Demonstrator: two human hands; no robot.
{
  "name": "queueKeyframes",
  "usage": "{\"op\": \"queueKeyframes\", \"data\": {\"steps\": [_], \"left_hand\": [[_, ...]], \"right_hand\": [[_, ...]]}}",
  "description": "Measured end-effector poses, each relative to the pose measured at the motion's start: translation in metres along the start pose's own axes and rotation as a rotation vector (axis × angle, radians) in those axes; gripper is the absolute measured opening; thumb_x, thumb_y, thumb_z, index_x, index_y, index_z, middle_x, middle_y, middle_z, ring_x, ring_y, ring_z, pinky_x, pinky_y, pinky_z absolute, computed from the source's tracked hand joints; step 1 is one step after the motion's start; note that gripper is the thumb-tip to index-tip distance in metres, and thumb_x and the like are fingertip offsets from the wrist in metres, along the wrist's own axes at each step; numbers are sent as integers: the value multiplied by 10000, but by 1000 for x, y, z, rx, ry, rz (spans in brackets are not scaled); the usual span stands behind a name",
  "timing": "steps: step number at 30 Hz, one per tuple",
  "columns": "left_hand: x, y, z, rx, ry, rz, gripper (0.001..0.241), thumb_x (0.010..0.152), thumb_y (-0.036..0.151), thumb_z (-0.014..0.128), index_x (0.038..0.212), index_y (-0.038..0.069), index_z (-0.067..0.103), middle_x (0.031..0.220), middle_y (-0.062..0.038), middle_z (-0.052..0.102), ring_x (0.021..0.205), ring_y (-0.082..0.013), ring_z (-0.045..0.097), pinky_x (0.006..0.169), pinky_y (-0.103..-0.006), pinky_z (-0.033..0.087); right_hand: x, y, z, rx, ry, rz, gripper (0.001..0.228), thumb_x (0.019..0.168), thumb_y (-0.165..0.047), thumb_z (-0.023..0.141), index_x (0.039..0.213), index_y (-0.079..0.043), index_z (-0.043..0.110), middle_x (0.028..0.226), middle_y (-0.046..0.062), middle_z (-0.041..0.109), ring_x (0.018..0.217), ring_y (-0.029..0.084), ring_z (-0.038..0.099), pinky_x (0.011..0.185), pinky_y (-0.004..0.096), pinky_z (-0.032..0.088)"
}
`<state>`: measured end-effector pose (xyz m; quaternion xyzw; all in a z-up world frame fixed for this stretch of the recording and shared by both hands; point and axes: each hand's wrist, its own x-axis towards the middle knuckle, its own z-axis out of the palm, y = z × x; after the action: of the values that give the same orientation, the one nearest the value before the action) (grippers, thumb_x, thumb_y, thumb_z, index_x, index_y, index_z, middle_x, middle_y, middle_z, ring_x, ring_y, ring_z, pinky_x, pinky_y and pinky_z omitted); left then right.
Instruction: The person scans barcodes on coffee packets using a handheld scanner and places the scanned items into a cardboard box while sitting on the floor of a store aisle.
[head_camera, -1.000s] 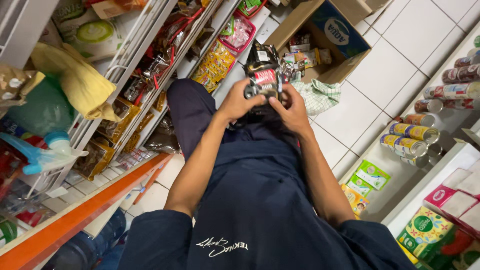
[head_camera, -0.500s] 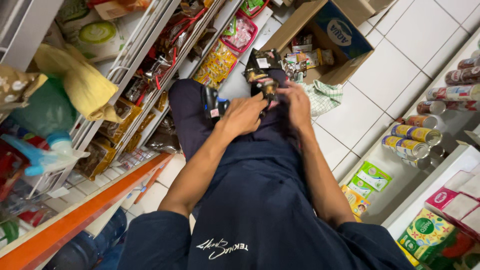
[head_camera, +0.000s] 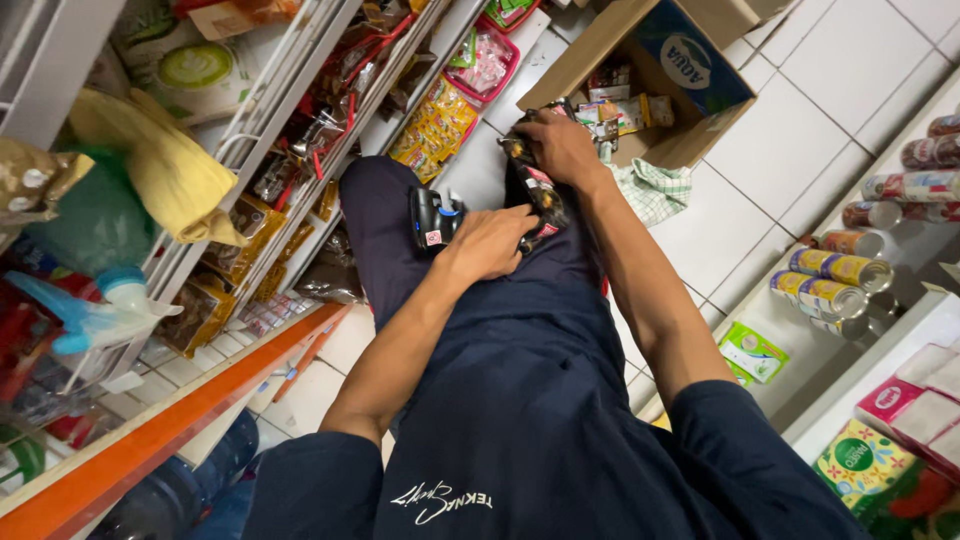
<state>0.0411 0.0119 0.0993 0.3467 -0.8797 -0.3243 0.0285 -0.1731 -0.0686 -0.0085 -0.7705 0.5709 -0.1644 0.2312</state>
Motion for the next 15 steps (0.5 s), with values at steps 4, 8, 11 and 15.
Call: {"op": "queueKeyframes", "data": {"steps": [4, 8, 11, 15], "left_hand": [[5, -9, -2, -135, 233, -62, 468, 751, 88, 701, 1218, 127, 679, 1028, -138, 722, 945, -388, 684, 794, -509, 531], [14, -22, -6, -204, 437, -238, 405, 796, 97, 704, 1198, 139, 673, 1020, -135, 725, 940, -388, 688, 806, -497, 538], [23, -27, -8, -238, 672, -309, 328, 802, 75, 715, 1121, 133, 666, 1039, -125, 703, 980, -375, 680, 836, -476, 543], [30, -25, -12, -240, 1002, -274, 356, 751, 4, 719, 1086, 82, 628, 1092, -145, 613, 1064, -372, 628, 911, -462, 521]], "right_hand": [[-9, 4, 1, 203, 396, -36, 323, 889, 4, 675, 1183, -99, 757, 1157, 134, 719, 1042, 356, 690, 894, 416, 565], [-24, 12, -9, 461, 678, 143, 286, 880, 65, 638, 1113, -74, 730, 1128, 116, 738, 1029, 276, 717, 847, 356, 571], [-38, 27, -16, 513, 838, 251, 303, 886, 102, 585, 1125, -39, 706, 1109, 120, 732, 1038, 253, 706, 899, 357, 564], [-51, 42, -6, 240, 873, 389, 359, 795, 64, 671, 1149, 9, 706, 1026, 199, 665, 954, 297, 638, 858, 400, 529]]}}
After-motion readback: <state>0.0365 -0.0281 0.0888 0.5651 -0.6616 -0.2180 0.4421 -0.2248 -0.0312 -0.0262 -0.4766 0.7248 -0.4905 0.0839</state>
